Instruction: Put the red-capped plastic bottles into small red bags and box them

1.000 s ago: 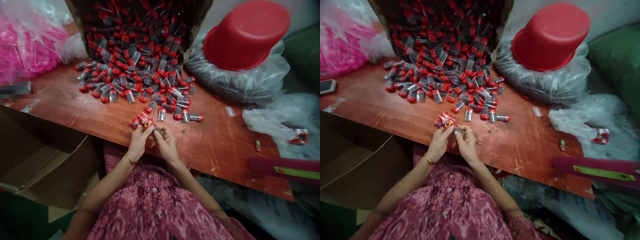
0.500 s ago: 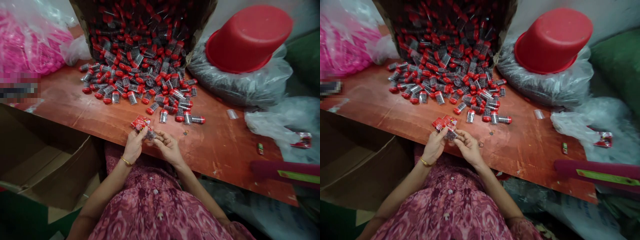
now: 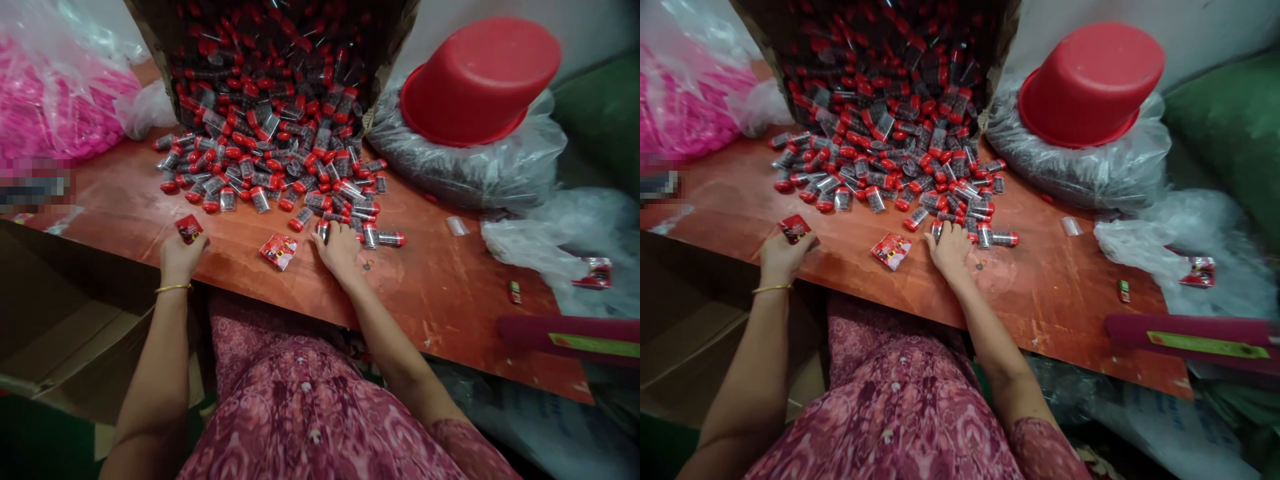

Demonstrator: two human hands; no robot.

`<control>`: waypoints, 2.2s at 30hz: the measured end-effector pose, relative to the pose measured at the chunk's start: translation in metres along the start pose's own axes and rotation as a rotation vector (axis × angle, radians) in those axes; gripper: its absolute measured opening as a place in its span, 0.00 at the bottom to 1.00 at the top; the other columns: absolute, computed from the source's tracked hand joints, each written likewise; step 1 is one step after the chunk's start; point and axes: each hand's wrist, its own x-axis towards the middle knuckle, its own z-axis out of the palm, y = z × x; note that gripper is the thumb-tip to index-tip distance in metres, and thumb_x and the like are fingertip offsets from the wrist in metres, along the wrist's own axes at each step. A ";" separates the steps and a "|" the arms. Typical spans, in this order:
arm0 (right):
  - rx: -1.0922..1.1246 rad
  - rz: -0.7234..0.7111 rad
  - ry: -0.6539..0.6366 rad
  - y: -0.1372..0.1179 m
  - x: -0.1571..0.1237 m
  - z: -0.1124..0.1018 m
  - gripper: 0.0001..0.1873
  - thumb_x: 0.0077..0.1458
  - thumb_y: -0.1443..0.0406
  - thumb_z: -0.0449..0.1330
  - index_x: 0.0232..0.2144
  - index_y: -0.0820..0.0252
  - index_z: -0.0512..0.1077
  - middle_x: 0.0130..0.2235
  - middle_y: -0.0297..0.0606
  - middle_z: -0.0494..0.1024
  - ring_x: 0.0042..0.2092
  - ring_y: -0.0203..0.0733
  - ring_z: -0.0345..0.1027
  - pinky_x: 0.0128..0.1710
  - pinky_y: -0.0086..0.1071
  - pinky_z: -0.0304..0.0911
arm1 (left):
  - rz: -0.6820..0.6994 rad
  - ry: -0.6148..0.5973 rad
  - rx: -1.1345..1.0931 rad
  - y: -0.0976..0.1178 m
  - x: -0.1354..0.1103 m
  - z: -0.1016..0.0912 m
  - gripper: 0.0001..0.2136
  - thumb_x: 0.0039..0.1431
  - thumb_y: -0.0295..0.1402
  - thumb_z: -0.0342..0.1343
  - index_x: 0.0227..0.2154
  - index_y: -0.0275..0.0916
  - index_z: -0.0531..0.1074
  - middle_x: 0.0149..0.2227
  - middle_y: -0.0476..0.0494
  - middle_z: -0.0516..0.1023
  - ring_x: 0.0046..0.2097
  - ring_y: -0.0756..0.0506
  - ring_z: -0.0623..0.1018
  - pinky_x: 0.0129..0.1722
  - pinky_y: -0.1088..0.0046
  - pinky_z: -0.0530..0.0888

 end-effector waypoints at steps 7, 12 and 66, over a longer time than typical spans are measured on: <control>-0.048 -0.182 -0.031 0.028 -0.026 0.004 0.22 0.55 0.64 0.51 0.51 0.66 0.65 0.47 0.52 0.71 0.44 0.53 0.61 0.43 0.42 0.57 | 0.058 0.256 0.421 0.011 -0.008 -0.010 0.33 0.46 0.40 0.60 0.54 0.27 0.60 0.56 0.20 0.62 0.54 0.23 0.66 0.47 0.48 0.66; -0.063 -0.179 0.024 0.037 -0.041 0.010 0.23 0.57 0.63 0.49 0.53 0.66 0.64 0.51 0.53 0.68 0.48 0.56 0.58 0.45 0.45 0.56 | 0.500 0.039 0.273 0.034 -0.061 0.045 0.18 0.52 0.43 0.56 0.42 0.35 0.74 0.45 0.33 0.74 0.50 0.35 0.71 0.50 0.59 0.65; 0.250 0.017 -0.014 0.047 -0.046 -0.005 0.12 0.53 0.60 0.54 0.35 0.64 0.68 0.41 0.51 0.72 0.44 0.53 0.62 0.44 0.44 0.56 | -0.553 -0.619 -1.061 0.075 -0.123 0.082 0.15 0.35 0.35 0.69 0.23 0.35 0.71 0.19 0.52 0.72 0.22 0.54 0.72 0.18 0.82 0.68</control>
